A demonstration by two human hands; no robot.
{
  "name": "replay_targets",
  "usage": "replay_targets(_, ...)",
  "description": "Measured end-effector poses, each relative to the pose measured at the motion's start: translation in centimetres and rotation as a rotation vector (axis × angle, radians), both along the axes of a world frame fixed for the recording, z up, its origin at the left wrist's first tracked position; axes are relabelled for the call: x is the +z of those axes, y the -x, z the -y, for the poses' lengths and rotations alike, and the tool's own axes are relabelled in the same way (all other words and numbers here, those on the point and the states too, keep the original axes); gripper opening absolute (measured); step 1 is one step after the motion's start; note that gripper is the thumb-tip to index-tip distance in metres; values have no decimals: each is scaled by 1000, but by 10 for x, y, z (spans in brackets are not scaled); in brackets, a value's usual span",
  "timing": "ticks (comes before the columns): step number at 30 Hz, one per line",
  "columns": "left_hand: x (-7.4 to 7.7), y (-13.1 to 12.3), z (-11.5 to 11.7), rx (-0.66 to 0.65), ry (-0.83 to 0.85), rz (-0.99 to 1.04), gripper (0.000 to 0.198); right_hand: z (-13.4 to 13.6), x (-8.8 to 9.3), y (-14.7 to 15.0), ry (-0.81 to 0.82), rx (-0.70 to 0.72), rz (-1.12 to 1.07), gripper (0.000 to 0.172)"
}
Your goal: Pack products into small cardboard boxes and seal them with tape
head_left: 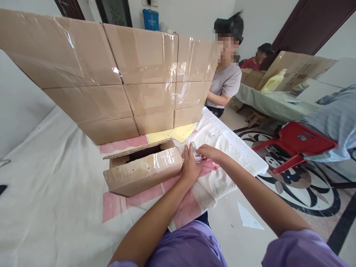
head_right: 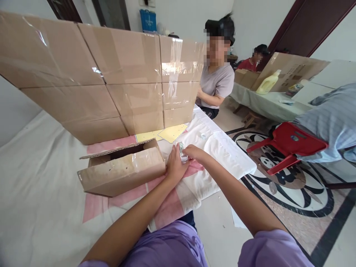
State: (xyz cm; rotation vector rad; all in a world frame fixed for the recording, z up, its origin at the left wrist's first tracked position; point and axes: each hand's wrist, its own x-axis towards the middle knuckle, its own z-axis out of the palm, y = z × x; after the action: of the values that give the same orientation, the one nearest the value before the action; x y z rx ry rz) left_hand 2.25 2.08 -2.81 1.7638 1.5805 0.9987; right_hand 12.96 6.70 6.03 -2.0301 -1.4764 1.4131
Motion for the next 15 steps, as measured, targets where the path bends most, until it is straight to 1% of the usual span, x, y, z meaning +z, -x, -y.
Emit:
replay_targets(3, -2, 1, 1, 0, -40, 12, 93, 2, -3, 0, -12, -24, 6, 25)
replay_targets(8, -8, -1, 2, 43, -137, 26, 86, 7, 5, 3, -16, -60, 49, 28)
replay_targets(11, -9, -3, 1, 51, -144, -7, 84, 7, 9, 4, -15, -70, 79, 28)
replay_targets(15, -9, -4, 0, 42, -106, -66, 82, 8, 8, 3, -5, -70, 103, 24)
